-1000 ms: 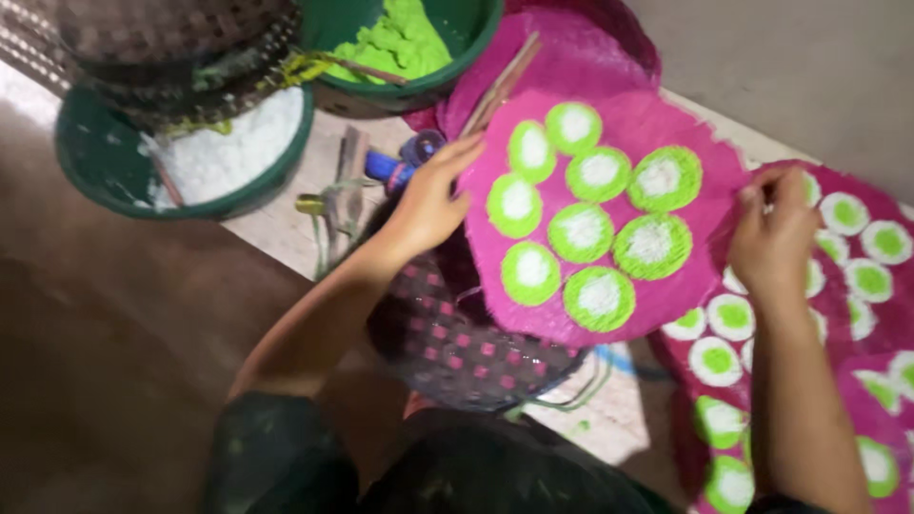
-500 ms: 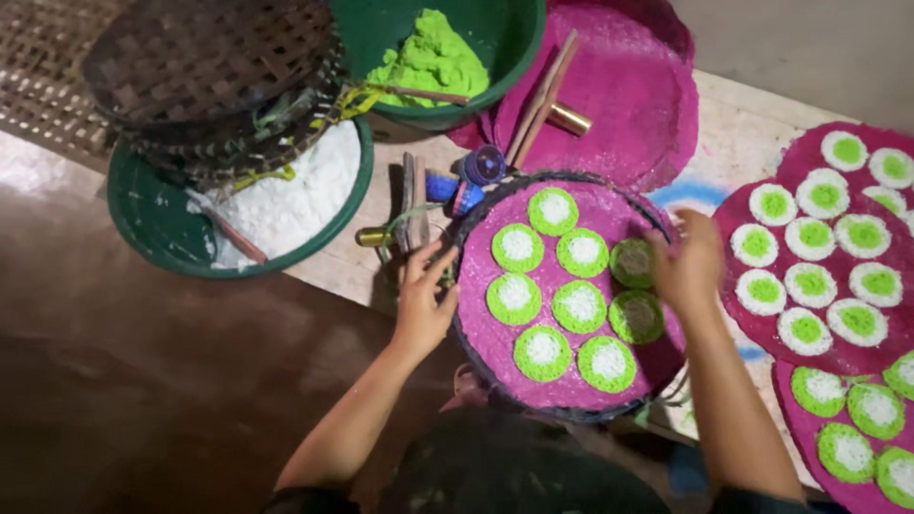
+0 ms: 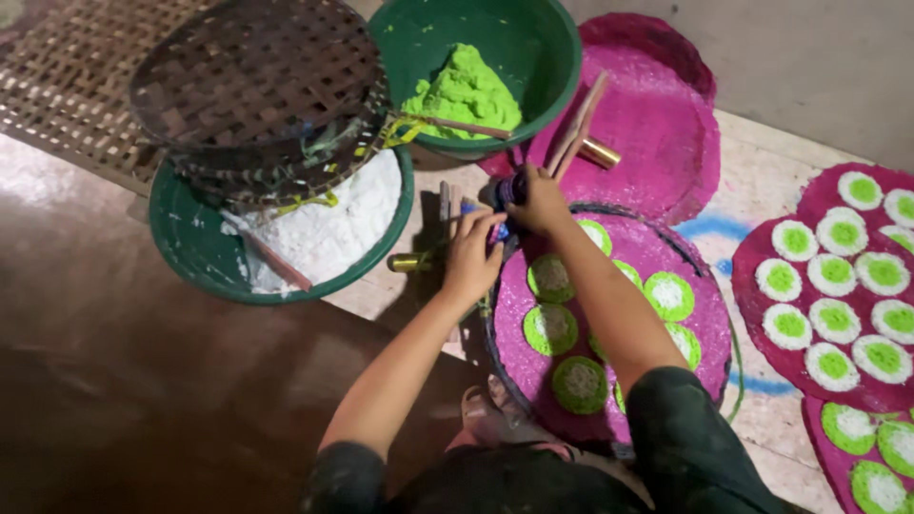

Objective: The person organizes colored cakes on circular trays and places the trays into a large steamer on a stove.

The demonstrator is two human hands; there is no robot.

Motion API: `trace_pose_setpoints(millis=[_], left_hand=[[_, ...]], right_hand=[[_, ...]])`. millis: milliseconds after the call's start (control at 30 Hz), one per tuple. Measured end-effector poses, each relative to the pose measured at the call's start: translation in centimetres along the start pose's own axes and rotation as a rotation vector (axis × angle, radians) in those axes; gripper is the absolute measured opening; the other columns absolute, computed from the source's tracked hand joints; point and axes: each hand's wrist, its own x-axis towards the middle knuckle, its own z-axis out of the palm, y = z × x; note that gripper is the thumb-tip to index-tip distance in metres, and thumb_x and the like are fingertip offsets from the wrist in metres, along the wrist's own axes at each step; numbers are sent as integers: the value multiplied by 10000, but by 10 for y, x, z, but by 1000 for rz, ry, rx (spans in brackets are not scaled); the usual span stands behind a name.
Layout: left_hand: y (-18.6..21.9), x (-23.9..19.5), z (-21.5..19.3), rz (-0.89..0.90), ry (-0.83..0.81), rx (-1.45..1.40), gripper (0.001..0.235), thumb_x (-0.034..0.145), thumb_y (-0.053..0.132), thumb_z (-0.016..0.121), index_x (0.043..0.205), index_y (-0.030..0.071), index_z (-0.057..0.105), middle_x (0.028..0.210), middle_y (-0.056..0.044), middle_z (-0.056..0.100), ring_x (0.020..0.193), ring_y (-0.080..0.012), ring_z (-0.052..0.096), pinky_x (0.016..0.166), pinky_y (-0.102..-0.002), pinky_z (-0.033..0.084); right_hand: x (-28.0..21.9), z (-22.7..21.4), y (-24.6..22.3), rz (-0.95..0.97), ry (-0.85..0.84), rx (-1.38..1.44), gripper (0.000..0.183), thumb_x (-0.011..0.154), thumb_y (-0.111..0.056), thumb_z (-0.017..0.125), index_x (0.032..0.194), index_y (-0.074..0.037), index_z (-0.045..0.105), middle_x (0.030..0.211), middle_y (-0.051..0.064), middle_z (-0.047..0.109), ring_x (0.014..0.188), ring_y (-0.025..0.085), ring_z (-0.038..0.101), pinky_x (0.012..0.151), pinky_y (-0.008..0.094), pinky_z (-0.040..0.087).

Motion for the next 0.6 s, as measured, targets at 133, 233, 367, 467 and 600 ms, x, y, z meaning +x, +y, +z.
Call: trace_pose_setpoints(millis=[133, 233, 367, 467, 600], left_hand=[[-15, 43, 15, 33, 40, 142, 688, 731, 5, 795, 1365, 57, 534, 1311, -200, 556, 1255, -435, 511, 1096, -483, 411], [-17, 53, 13, 136, 74, 105, 849, 641, 39, 845, 1400, 21, 465, 1315, -226, 551, 1230, -448, 519, 1071, -508, 381], [-12, 38, 7, 105, -65, -42, 721, 715, 41, 828, 1371, 79, 530, 1333, -177, 579, 1256, -397, 554, 1074, -450, 447], [-10, 20, 14, 14, -111, -52, 647, 737, 42, 828, 1335, 103, 589, 1305, -159, 597, 1204, -373, 575, 1031, -435, 470], [-8, 6, 20, -42, -62, -61, 578, 788, 38, 806, 1328, 94, 608, 1277, -154, 603, 1175, -356, 584, 1011, -421, 483]], right_hand=[[-9, -27, -12, -102, 57, 79, 784, 663, -206, 869, 1346, -22, 528, 1181, 273, 634, 1105, 472, 628, 950, 498, 515], [-19, -60, -28, -156, 105, 173, 709, 718, -204, 851, 1336, -49, 541, 1196, 242, 657, 1128, 422, 658, 979, 467, 529], [-42, -112, -44, -94, -34, 69, 664, 692, -178, 838, 1281, -56, 557, 1158, 224, 662, 1088, 421, 662, 933, 475, 534], [-57, -130, -61, 4, -209, -10, 734, 631, -206, 873, 1275, -63, 551, 1120, 220, 655, 1015, 428, 667, 875, 488, 541], [-73, -139, -84, -14, -235, -125, 751, 632, -220, 899, 1298, -113, 568, 1159, 207, 661, 1034, 446, 655, 881, 509, 535]])
